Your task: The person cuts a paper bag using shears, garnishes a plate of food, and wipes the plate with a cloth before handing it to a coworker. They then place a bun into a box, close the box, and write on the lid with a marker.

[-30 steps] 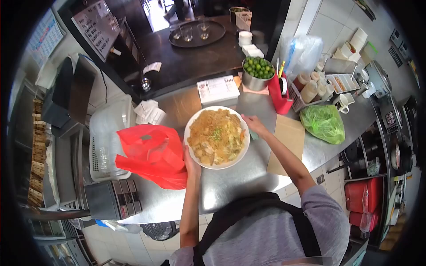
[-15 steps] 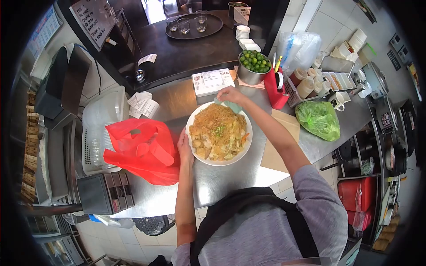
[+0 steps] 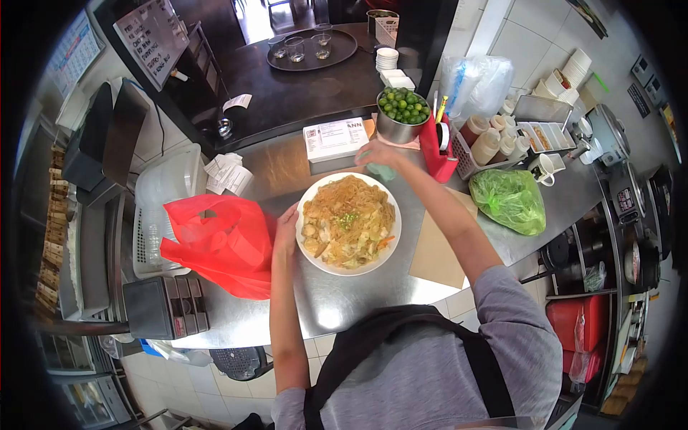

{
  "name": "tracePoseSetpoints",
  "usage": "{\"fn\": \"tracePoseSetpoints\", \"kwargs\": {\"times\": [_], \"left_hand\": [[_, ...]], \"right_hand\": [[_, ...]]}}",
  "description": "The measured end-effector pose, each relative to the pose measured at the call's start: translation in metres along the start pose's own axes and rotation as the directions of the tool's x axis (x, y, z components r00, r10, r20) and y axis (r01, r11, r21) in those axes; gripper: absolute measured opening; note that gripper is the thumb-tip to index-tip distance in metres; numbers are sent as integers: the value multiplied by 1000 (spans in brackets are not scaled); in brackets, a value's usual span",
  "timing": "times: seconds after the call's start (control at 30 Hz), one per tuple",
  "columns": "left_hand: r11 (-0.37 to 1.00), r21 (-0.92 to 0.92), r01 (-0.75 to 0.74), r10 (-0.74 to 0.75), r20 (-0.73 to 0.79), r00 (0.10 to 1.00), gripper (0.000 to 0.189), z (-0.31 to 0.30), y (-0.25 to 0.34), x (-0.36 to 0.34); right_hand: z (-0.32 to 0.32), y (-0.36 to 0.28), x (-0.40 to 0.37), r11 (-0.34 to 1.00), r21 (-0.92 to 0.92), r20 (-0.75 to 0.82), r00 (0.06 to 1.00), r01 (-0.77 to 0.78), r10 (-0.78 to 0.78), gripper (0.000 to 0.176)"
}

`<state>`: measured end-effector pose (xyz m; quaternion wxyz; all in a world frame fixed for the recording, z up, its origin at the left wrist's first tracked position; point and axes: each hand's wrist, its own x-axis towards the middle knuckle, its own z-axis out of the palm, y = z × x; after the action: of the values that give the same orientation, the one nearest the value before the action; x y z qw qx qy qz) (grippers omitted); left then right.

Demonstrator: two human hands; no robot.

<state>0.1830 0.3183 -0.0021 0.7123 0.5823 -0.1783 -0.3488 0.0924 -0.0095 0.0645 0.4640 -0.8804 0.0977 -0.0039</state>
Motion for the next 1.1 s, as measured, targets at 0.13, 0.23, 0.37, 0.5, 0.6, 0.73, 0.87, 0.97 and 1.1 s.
{"fn": "tracePoseSetpoints", "kwargs": {"times": [0.13,0.23,0.37,0.5,0.6,0.73,0.87,0.97,1.1], "left_hand": [[668,717,-199,301,-15,954,26,15,31,16],[227,929,-291,386,189,903,22,47,60,33],[-144,951,-274,163,296,941,23,69,56,76],[-135,967,-215,157,235,959,31,66,53,82],[-87,989,-117,170,131,977,35,57,54,65],[-13,999,52,188,-48,981,34,46,56,25],[193,958,210,234,-253,939,31,32,39,-28],[341,918,201,291,-307,906,28,22,21,-58],[573,794,202,244,-400,883,23,19,0,-90]], "right_hand": [[16,5,3,996,-45,49,995,-79,81,26],[-7,7,-10,966,-178,71,977,-185,201,25],[-10,11,-36,967,18,85,964,-256,253,24],[5,27,-58,960,132,128,965,-247,230,26],[12,36,-76,932,204,100,954,-299,284,27],[26,23,-114,868,369,25,937,-332,348,28],[46,28,-145,718,609,44,918,-337,394,24],[57,18,-163,672,651,45,902,-352,429,26],[83,12,-180,629,711,0,895,-314,447,24]]}}
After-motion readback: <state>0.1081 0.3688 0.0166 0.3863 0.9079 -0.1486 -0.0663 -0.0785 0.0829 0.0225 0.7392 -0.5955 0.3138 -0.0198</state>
